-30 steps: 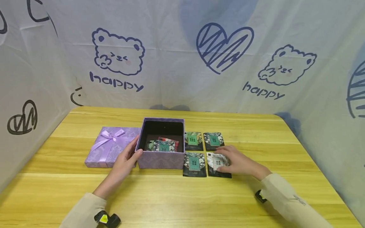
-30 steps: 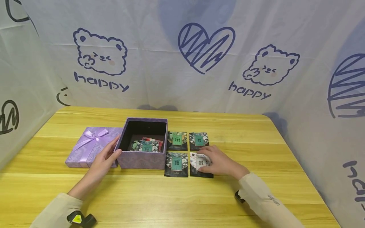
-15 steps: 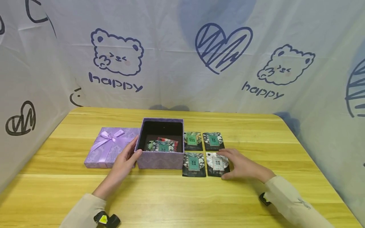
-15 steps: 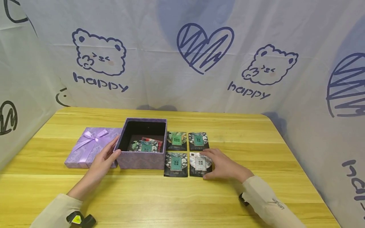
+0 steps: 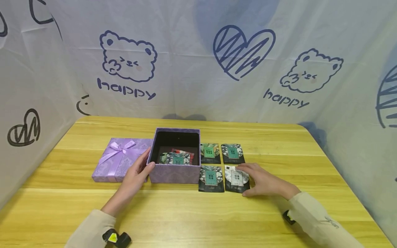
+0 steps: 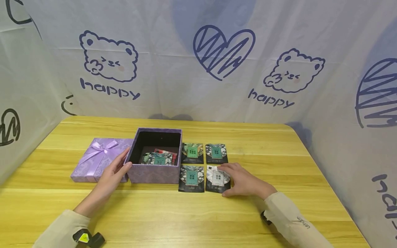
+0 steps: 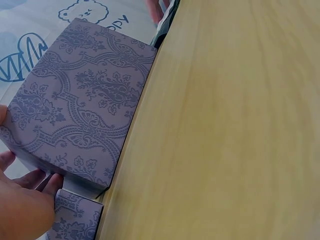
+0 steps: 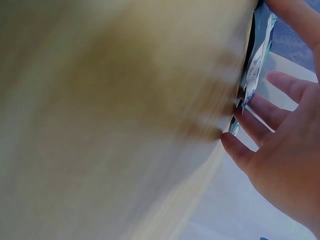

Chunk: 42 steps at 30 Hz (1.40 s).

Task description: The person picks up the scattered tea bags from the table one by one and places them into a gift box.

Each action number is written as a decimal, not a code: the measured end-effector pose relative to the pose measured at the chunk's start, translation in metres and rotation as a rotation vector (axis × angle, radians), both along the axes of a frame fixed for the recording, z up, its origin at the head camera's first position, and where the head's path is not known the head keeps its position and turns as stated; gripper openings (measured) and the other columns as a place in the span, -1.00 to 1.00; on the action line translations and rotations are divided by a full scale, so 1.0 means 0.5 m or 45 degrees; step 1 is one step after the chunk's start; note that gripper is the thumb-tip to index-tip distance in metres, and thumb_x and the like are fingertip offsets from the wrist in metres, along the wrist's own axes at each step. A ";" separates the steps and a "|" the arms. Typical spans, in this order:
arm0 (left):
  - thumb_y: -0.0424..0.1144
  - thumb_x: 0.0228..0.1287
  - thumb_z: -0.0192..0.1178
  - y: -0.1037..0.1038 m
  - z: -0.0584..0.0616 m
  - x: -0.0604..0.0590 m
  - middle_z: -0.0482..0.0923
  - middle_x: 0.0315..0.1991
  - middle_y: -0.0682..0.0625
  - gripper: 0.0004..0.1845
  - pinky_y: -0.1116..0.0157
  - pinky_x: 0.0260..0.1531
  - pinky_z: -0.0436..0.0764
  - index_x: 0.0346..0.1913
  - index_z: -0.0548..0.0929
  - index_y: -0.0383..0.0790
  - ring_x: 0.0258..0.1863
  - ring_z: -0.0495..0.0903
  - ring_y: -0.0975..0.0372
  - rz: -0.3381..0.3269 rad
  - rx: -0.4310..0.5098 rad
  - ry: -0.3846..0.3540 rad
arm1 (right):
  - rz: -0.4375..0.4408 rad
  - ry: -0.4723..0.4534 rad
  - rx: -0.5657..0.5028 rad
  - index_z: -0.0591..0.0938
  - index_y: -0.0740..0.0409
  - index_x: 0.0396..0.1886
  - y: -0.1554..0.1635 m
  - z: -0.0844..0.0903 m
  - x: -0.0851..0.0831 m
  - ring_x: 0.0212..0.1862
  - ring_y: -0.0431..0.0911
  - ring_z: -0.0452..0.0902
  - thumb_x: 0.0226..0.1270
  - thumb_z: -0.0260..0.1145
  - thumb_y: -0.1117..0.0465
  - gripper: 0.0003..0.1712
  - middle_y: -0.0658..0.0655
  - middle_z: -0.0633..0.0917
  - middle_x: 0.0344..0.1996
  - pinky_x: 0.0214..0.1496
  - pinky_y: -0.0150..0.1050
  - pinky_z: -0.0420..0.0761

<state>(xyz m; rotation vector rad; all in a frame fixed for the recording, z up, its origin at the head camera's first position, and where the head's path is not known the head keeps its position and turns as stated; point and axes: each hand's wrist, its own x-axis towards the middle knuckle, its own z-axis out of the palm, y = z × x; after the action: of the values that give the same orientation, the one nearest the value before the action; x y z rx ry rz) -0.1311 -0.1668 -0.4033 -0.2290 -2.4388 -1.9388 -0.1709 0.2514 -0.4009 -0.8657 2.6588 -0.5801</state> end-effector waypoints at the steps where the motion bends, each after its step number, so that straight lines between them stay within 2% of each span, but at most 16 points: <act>1: -0.18 0.51 0.00 0.000 0.000 0.000 0.09 0.44 -0.30 -0.37 0.08 0.28 0.20 0.53 0.07 -0.17 0.39 0.14 -0.08 -0.001 0.001 0.002 | 0.004 0.004 0.001 0.29 0.20 0.44 0.000 -0.001 0.000 0.35 0.27 0.14 0.00 0.54 -0.05 0.04 0.34 0.26 0.37 0.24 0.28 0.26; 20: -0.20 0.51 0.00 -0.001 -0.006 -0.003 0.09 0.44 -0.30 -0.37 0.08 0.26 0.20 0.53 0.06 -0.18 0.39 0.14 -0.09 -0.007 0.021 0.007 | 0.034 0.100 0.072 0.34 0.17 0.41 -0.001 0.001 0.005 0.33 0.27 0.19 0.05 0.50 -0.06 -0.04 0.33 0.31 0.35 0.25 0.26 0.26; 24: -0.19 0.51 0.00 -0.001 -0.006 -0.002 0.10 0.44 -0.30 -0.37 0.31 0.21 0.29 0.53 0.06 -0.17 0.38 0.16 -0.09 -0.005 0.018 0.002 | 0.028 0.099 0.082 0.34 0.14 0.42 -0.001 0.002 0.007 0.35 0.29 0.17 0.07 0.48 -0.07 -0.06 0.33 0.28 0.37 0.25 0.29 0.24; 27: -0.18 0.51 0.01 -0.001 -0.006 -0.002 0.11 0.44 -0.31 -0.36 0.54 0.09 0.31 0.53 0.07 -0.15 0.38 0.17 -0.09 -0.004 0.021 -0.001 | 0.023 0.097 0.079 0.34 0.11 0.43 0.000 0.001 0.007 0.36 0.30 0.15 0.09 0.47 -0.08 -0.07 0.33 0.27 0.38 0.25 0.30 0.23; 29: -0.18 0.51 0.01 -0.001 -0.005 -0.001 0.11 0.44 -0.31 -0.36 0.62 0.02 0.30 0.53 0.07 -0.14 0.38 0.17 -0.09 -0.005 0.021 -0.004 | 0.017 0.090 0.071 0.33 0.11 0.43 0.001 0.002 0.008 0.36 0.31 0.15 0.10 0.46 -0.08 -0.08 0.33 0.26 0.39 0.24 0.30 0.24; 33: -0.17 0.51 0.01 -0.001 -0.004 0.000 0.09 0.44 -0.30 -0.37 0.63 -0.01 0.31 0.53 0.07 -0.13 0.39 0.15 -0.09 -0.006 0.018 -0.003 | -0.007 0.080 0.056 0.34 0.11 0.43 0.000 0.005 0.010 0.35 0.32 0.16 0.11 0.46 -0.07 -0.09 0.35 0.25 0.39 0.23 0.30 0.26; 42: -0.17 0.51 0.01 -0.001 -0.003 0.000 0.10 0.44 -0.30 -0.37 0.63 0.02 0.29 0.53 0.07 -0.13 0.39 0.14 -0.08 -0.007 0.014 -0.001 | -0.018 0.157 0.011 0.34 0.13 0.42 -0.003 0.014 0.007 0.34 0.31 0.17 0.08 0.47 -0.02 -0.08 0.37 0.25 0.38 0.20 0.30 0.29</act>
<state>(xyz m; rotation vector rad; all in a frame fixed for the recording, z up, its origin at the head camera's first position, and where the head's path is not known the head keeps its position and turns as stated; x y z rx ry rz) -0.1310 -0.1675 -0.4049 -0.2349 -2.4304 -1.9539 -0.1676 0.2497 -0.3937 -0.9082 2.7777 -0.5350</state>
